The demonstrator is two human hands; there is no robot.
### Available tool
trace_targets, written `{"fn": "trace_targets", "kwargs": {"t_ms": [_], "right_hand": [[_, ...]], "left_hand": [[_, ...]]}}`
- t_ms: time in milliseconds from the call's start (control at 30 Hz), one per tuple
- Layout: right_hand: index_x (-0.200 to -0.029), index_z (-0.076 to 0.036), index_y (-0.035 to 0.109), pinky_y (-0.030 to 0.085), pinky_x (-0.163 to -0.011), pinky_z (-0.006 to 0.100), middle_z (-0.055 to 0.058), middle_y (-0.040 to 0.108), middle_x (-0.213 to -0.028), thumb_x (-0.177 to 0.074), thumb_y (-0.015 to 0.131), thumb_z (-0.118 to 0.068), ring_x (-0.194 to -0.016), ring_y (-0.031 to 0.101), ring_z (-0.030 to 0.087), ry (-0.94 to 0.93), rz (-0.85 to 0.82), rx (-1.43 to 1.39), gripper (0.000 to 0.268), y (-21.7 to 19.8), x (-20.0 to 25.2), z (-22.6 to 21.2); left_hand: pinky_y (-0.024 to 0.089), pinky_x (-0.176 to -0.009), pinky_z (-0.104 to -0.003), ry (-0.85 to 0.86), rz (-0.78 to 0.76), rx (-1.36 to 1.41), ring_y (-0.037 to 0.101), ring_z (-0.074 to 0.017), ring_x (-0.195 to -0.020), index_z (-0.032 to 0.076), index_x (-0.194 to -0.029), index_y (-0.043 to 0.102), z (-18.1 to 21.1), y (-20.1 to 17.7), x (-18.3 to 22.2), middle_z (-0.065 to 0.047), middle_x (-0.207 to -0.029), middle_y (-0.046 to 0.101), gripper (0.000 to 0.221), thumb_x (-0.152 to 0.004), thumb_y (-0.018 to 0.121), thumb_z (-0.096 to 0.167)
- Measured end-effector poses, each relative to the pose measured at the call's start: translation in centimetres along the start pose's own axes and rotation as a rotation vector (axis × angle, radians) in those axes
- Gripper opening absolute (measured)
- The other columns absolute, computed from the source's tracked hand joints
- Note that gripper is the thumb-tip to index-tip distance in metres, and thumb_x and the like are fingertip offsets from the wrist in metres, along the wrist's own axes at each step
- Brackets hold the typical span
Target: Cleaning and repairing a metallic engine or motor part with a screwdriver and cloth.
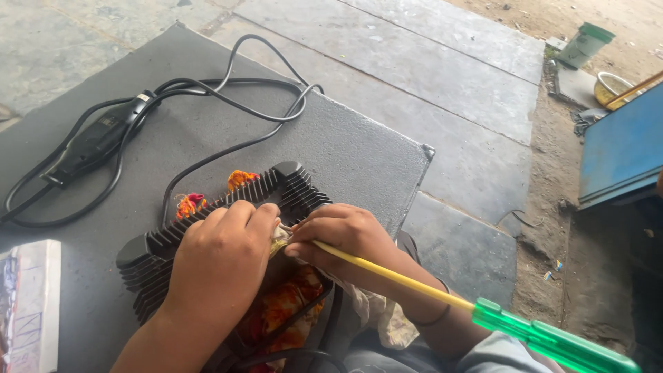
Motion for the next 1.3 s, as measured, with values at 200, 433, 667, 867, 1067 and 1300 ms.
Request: {"fn": "trace_targets", "kwargs": {"t_ms": [200, 433, 667, 867, 1067, 1300], "right_hand": [[-0.091, -0.004, 0.074, 0.059, -0.068, 0.036, 0.008, 0.073, -0.085, -0.095, 0.075, -0.025, -0.077, 0.073, 0.024, 0.052, 0.042, 0.048, 0.021, 0.7, 0.7, -0.6], [-0.093, -0.002, 0.073, 0.060, -0.070, 0.035, 0.011, 0.075, -0.090, -0.098, 0.072, -0.022, -0.079, 0.075, 0.024, 0.125, 0.119, 0.002, 0.021, 1.4, 1.8, -0.4], [-0.093, -0.003, 0.072, 0.062, -0.074, 0.035, 0.011, 0.075, -0.094, -0.096, 0.074, -0.018, -0.085, 0.077, 0.024, 0.069, 0.079, -0.003, 0.015, 0.7, 2.6, 0.4], [-0.090, -0.003, 0.070, 0.060, -0.071, 0.035, 0.010, 0.072, -0.091, -0.094, 0.075, -0.014, -0.083, 0.075, 0.024, 0.003, 0.117, 0.040, 0.013, 0.9, 0.9, 0.1], [-0.083, -0.004, 0.065, 0.051, -0.065, 0.041, 0.007, 0.062, -0.076, -0.097, 0.074, -0.014, -0.073, 0.063, 0.027, 0.002, 0.115, 0.109, 0.019, 0.9, 0.9, -0.5], [-0.086, -0.002, 0.067, 0.055, -0.064, 0.039, 0.010, 0.069, -0.081, -0.096, 0.073, -0.013, -0.072, 0.069, 0.026, 0.081, 0.104, 0.039, 0.016, 0.1, 2.8, -1.2]], "left_hand": [[0.053, -0.060, -0.035, -0.006, -0.034, -0.022, 0.064, -0.0169, -0.070, 0.006, -0.111, 0.068, -0.1, -0.2, 0.0, -0.002, -0.078, 0.060, 0.028, -0.085, 0.070, 0.016], [0.053, -0.061, -0.036, -0.009, -0.041, 0.002, 0.065, -0.0180, -0.071, 0.007, -0.109, 0.068, -0.2, -0.3, -0.1, -0.003, -0.079, 0.060, 0.027, -0.084, 0.068, 0.016], [0.053, -0.062, -0.036, -0.009, -0.045, 0.001, 0.064, -0.0191, -0.071, 0.007, -0.109, 0.068, -0.1, -0.3, -0.1, -0.003, -0.078, 0.059, 0.026, -0.085, 0.066, 0.016], [0.053, -0.062, -0.037, 0.027, -0.017, -0.015, 0.065, -0.0204, -0.072, 0.008, -0.109, 0.069, -0.2, -0.3, -0.2, -0.003, -0.080, 0.060, 0.029, -0.081, 0.067, 0.017], [0.053, -0.061, -0.039, -0.016, -0.030, -0.001, 0.066, -0.0215, -0.070, 0.010, -0.112, 0.072, -0.2, 0.2, -0.2, -0.003, -0.077, 0.063, 0.030, -0.084, 0.068, 0.022], [0.054, -0.059, -0.037, -0.040, -0.004, 0.009, 0.066, -0.0206, -0.069, 0.009, -0.109, 0.072, -0.3, 0.5, -0.3, -0.003, -0.078, 0.064, 0.027, -0.086, 0.067, 0.023]]}}
Point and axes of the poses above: each hand's wrist, its own x-axis away from the middle knuckle, its own y-axis out of the palm, z = x × y, the point moved 1 cm from there along -x, towards the middle knuckle
